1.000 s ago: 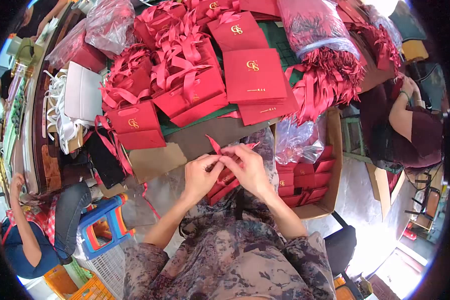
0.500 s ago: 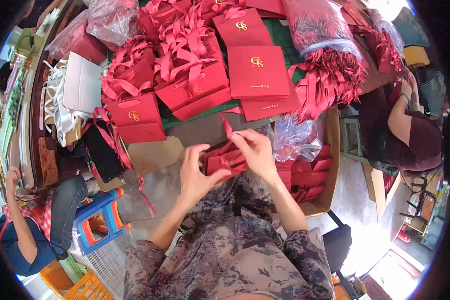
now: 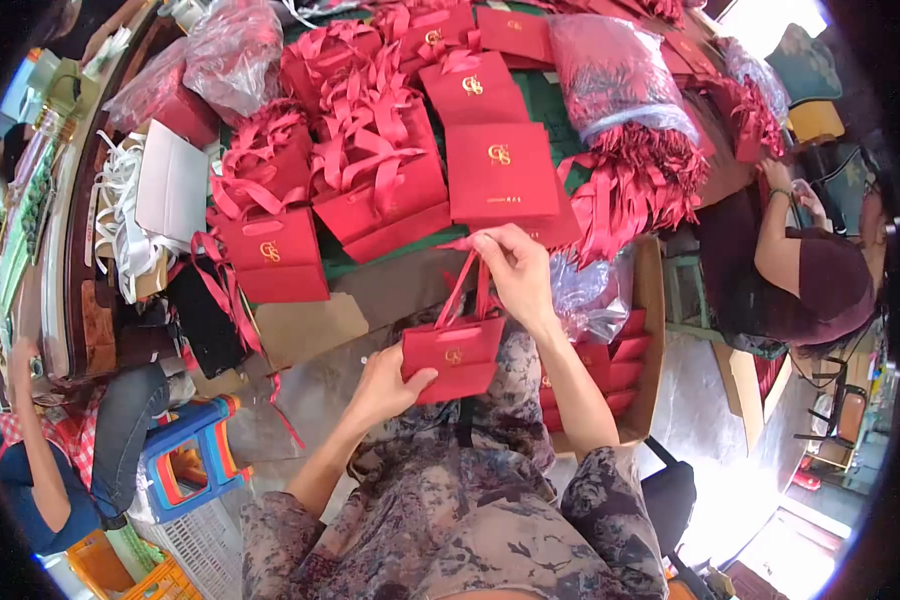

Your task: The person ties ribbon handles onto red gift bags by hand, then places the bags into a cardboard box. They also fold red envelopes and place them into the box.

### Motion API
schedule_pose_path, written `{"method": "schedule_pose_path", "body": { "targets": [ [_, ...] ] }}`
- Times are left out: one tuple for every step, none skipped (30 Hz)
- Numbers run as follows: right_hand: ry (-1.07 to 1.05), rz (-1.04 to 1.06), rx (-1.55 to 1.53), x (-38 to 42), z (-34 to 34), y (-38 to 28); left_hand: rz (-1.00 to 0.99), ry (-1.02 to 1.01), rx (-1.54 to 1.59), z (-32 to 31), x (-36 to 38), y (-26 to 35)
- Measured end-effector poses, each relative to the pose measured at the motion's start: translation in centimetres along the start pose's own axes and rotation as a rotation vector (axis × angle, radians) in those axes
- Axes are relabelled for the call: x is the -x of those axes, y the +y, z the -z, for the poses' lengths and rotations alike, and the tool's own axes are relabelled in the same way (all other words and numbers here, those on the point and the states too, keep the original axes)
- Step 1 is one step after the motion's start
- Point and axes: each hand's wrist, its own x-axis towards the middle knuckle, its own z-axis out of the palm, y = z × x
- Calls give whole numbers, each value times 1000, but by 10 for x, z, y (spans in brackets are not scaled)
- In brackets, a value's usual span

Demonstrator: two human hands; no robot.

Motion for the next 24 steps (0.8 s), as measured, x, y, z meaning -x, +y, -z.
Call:
{"method": "schedule_pose_path", "body": {
  "targets": [
    [-3, 21, -18, 0, 1, 0, -3, -50, 82, -1, -1, -7],
    [-24, 21, -12, -1, 2, 1, -7, -104, 162, -2, -2, -11],
    [-69, -50, 17, -1, 7, -6, -22, -101, 157, 0, -3, -9],
    [-73, 2, 44, -2, 9, -8, -14, -144, 163, 1, -4, -8],
    [-80, 51, 71, -2, 10, -9, -5, -187, 170, 0, -5, -6],
    [-74, 58, 74, -2, 11, -12, -35, -154, 150, -3, -5, -4],
    [-95, 55, 89, -1, 11, -14, -41, -156, 147, -4, -6, -2],
    [-116, 52, 104, 0, 11, -16, 6, -172, 130, -5, -7, 0],
    [-112, 54, 106, 1, 12, -18, 52, -186, 113, -6, -7, 3],
    [-88, 30, 78, 2, 13, -21, 46, -186, 111, -4, -7, 4],
    [-63, 14, 51, 0, 16, -23, 27, -196, 175, -1, -8, 4],
    [-56, 30, 53, -1, 19, -21, 5, -205, 236, 2, -9, 4],
    [-76, 8, 72, -1, 23, -16, -12, -197, 229, 5, -12, 1],
    [-98, -12, 90, -1, 28, -14, -42, -250, 267, 6, -14, -5],
    [-94, 7, 91, 0, 33, -16, -69, -304, 305, 8, -16, -7],
    [-31, 59, 145, 2, 38, -18, -50, -306, 360, 10, -17, 4],
    [33, 111, 199, 3, 43, -20, -66, -294, 354, 15, -21, 13],
    [44, 29, 229, 5, 52, -26, -108, -298, 348, 20, -27, 21],
    [147, 108, 240, 8, 56, -32, -148, -302, 342, 24, -34, 27],
    [143, 26, 167, 10, 65, -40, -237, -258, 415, 22, -44, 28],
    [136, -56, 95, 13, 74, -46, -248, -249, 414, 26, -51, 38],
    [86, -44, 146, 11, 82, -40, -248, -201, 475, 31, -59, 51],
    [85, -31, 149, 11, 86, -37, -249, -153, 538, 36, -68, 62],
    [33, -29, 220, 8, 90, -47, -281, -136, 539, 38, -81, 67]
  ]
}}
